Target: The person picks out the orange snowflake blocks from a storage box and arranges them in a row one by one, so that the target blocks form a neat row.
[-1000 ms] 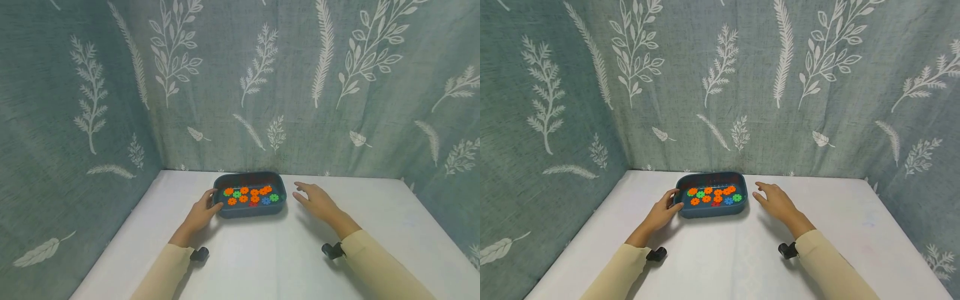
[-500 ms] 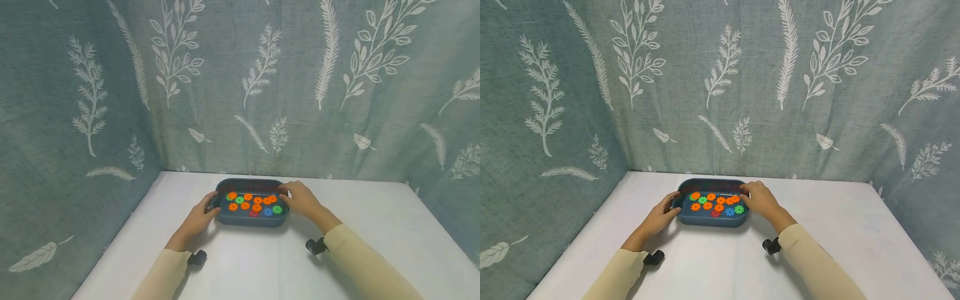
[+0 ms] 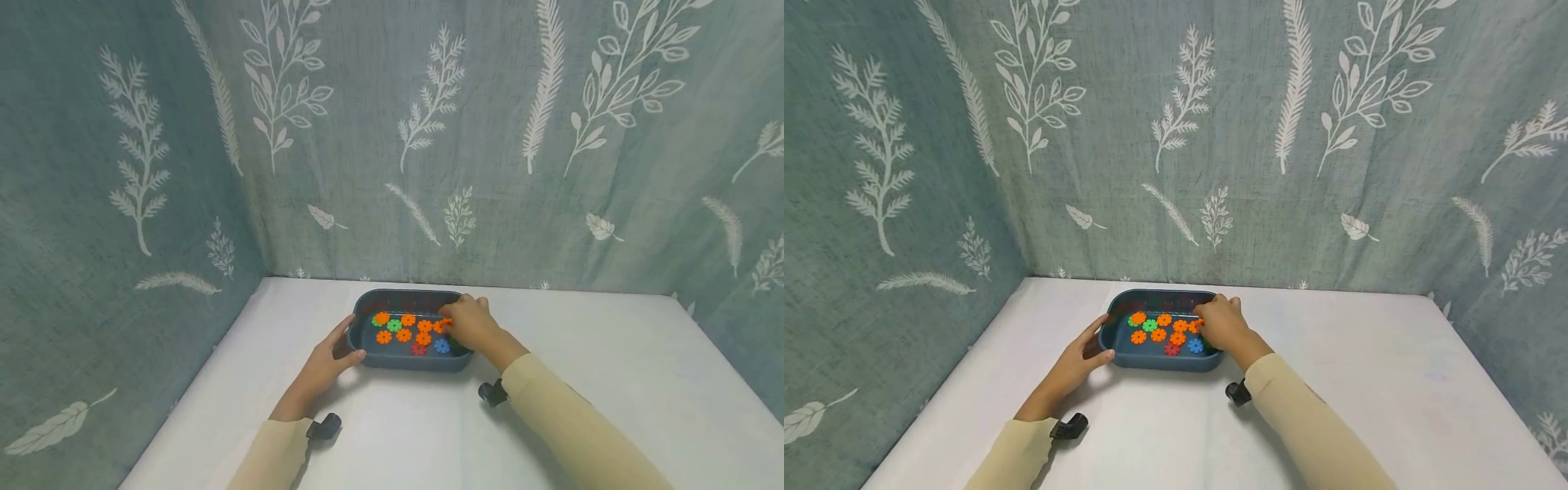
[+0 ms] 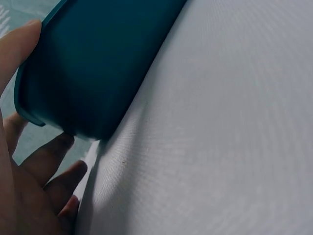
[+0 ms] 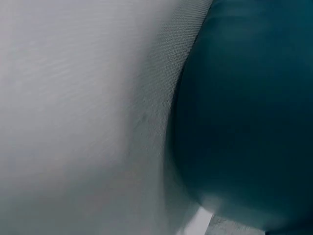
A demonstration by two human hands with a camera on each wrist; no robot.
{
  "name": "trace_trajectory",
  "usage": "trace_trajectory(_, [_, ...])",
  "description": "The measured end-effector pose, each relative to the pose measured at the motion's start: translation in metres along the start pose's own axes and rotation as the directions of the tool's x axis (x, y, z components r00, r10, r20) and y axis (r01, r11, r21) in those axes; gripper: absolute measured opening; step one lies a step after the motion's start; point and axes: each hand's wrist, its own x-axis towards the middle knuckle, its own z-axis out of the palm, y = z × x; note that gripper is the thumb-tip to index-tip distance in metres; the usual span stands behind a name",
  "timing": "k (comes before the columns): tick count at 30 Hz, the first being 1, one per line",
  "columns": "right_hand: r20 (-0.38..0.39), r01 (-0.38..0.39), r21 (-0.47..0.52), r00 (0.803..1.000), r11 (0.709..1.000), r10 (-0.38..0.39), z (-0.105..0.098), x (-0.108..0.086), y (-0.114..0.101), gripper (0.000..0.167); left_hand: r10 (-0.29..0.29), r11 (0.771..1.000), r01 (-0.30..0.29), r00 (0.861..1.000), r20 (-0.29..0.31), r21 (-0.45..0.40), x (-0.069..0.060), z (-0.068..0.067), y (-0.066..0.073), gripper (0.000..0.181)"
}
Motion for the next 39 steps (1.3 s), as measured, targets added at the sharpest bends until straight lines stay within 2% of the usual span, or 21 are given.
trace_trajectory(6, [0.047,0.019,-0.176,0.999,0.984,-0.011,0.001,0.004,-0.006,0.032,-0.016,1.000,0.016,1.000,0.005,-0.020,-0.002,0.000,0.002,0.080])
trace_trajectory(12, [0.083,0.030,-0.268,0.997,0.963,-0.009,0.001,0.004,-0.008,0.032,-0.027,0.999,0.028,1.000,0.012,-0.017,0.000,0.000,0.004,0.080])
trace_trajectory(16, [0.089,0.010,-0.242,0.996,0.970,0.012,0.001,0.004,-0.006,0.032,-0.019,1.000,0.019,0.999,0.030,-0.013,0.001,0.000,0.005,0.081])
trace_trajectory(21, [0.077,0.012,-0.177,0.997,0.984,0.002,0.003,0.006,-0.005,0.028,-0.009,1.000,0.009,1.000,0.021,-0.024,0.000,-0.002,0.001,0.080])
trace_trajectory(28, [0.088,0.038,-0.226,0.996,0.973,-0.018,0.006,0.006,-0.009,0.021,-0.048,0.998,0.049,0.999,0.020,-0.038,-0.004,0.001,-0.005,0.080])
trace_trajectory(33, [0.062,0.024,-0.148,0.998,0.989,-0.015,0.010,0.006,-0.008,0.022,-0.044,0.998,0.044,0.999,0.008,-0.033,-0.007,0.001,-0.006,0.080])
trace_trajectory(36, [0.030,0.022,-0.079,0.999,0.997,-0.020,0.011,0.007,-0.005,0.020,-0.030,0.999,0.030,1.000,0.009,-0.032,-0.006,0.000,-0.005,0.080])
trace_trajectory(39, [0.010,0.022,-0.058,1.000,0.998,-0.021,0.009,0.007,-0.003,0.021,-0.019,0.999,0.019,1.000,0.008,-0.034,-0.003,-0.001,-0.003,0.080])
